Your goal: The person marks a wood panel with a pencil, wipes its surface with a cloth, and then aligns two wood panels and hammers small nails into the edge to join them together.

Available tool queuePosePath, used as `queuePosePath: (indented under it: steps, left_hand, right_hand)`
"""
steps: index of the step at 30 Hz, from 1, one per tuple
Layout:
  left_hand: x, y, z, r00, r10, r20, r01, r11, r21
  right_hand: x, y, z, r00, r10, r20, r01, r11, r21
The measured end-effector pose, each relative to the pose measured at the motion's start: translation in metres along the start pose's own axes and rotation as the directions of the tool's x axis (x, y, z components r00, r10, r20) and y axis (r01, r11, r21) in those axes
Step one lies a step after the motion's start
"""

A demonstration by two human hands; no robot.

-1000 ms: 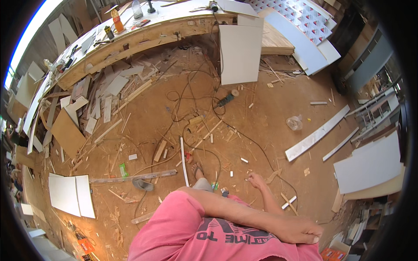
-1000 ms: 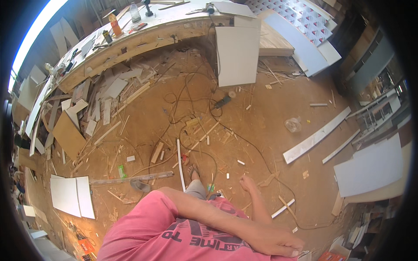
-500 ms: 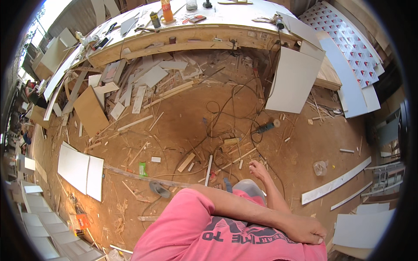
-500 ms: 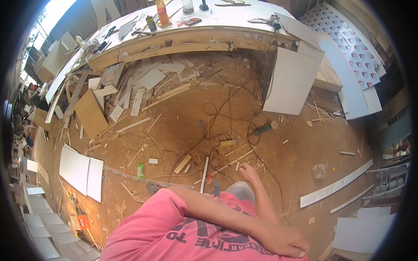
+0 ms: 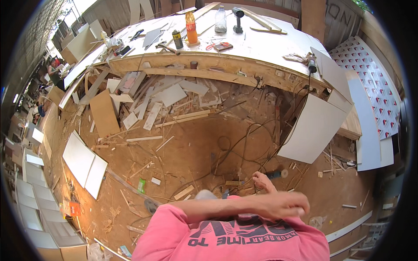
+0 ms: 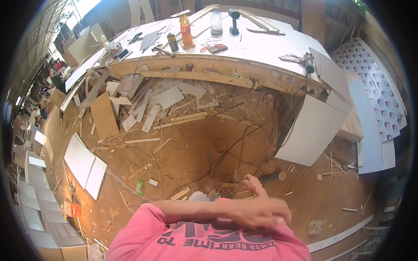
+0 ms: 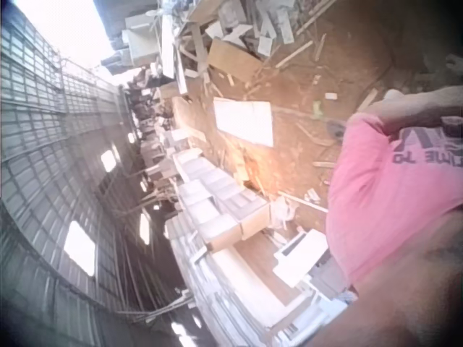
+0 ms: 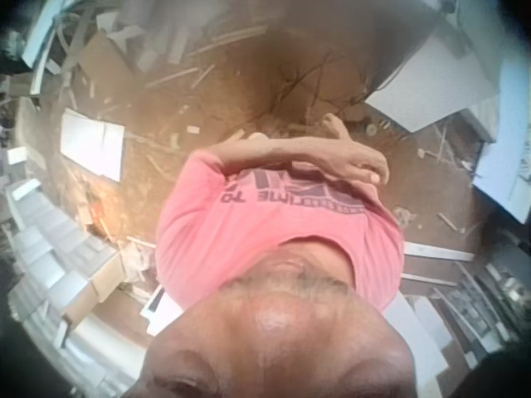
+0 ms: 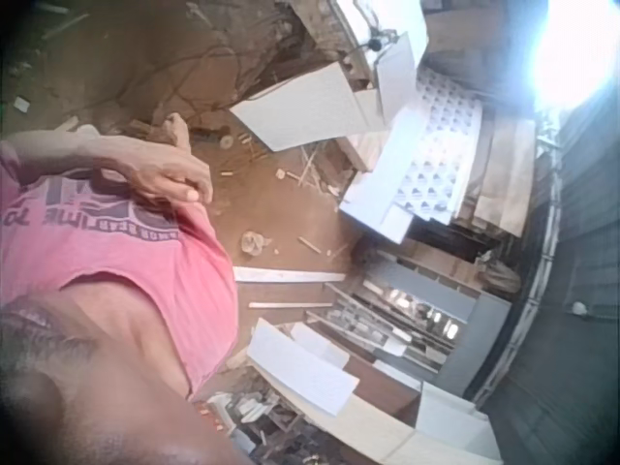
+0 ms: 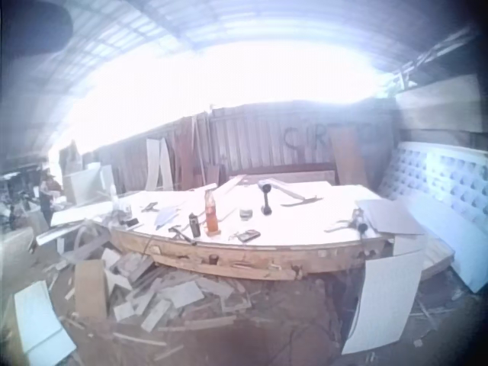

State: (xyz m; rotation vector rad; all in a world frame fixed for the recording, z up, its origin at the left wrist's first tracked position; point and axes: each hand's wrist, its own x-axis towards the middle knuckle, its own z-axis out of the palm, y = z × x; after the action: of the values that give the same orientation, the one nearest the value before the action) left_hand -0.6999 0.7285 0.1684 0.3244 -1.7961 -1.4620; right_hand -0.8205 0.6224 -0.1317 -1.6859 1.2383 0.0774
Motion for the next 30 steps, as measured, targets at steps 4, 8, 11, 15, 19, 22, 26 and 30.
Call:
queuePosePath:
  steps: [4,8,11,15,19,22,26,30]
  left_hand:
    - [-0.054,-0.067,-0.099,0.769,-0.377,-0.516,0.425,0.905,-0.027]
    - [-0.154,-0.147,-0.17,0.312,-0.423,-0.851,0.761,0.648,-0.043]
    - [-0.187,-0.173,-0.199,0.182,-0.443,-0.878,0.836,0.54,-0.099]
    - [-0.186,-0.199,-0.261,0.174,-0.467,-0.867,0.833,0.54,-0.124]
    - [-0.152,-0.218,-0.35,0.274,-0.571,-0.774,0.809,0.572,-0.135]
    - [-0.129,-0.215,-0.421,0.378,-0.537,-0.754,0.825,0.565,0.011]
    - [-0.089,-0.195,-0.534,0.423,-0.405,-0.81,0.755,0.653,0.068]
    - [-0.05,-0.187,-0.645,0.58,-0.114,-0.806,0.684,0.607,0.406]
  right_hand:
    - [0.033,0.018,-0.056,0.988,-0.05,-0.143,0.072,0.986,0.152]
    - [0.064,0.092,-0.079,0.979,0.128,-0.157,-0.102,0.981,0.166]
    - [0.059,0.141,-0.075,0.965,0.247,-0.093,-0.216,0.942,0.257]
    - [0.054,0.117,-0.08,0.936,0.345,0.071,-0.347,0.869,0.352]
    - [0.071,0.087,-0.091,0.936,0.352,0.021,-0.331,0.858,0.392]
    - [0.13,0.014,-0.125,0.903,0.43,0.008,-0.384,0.799,0.462]
    - [0.228,-0.118,-0.181,0.915,0.368,-0.167,-0.232,0.817,0.528]
    - [0.289,-0.207,-0.206,0.949,0.218,-0.228,-0.058,0.832,0.552]
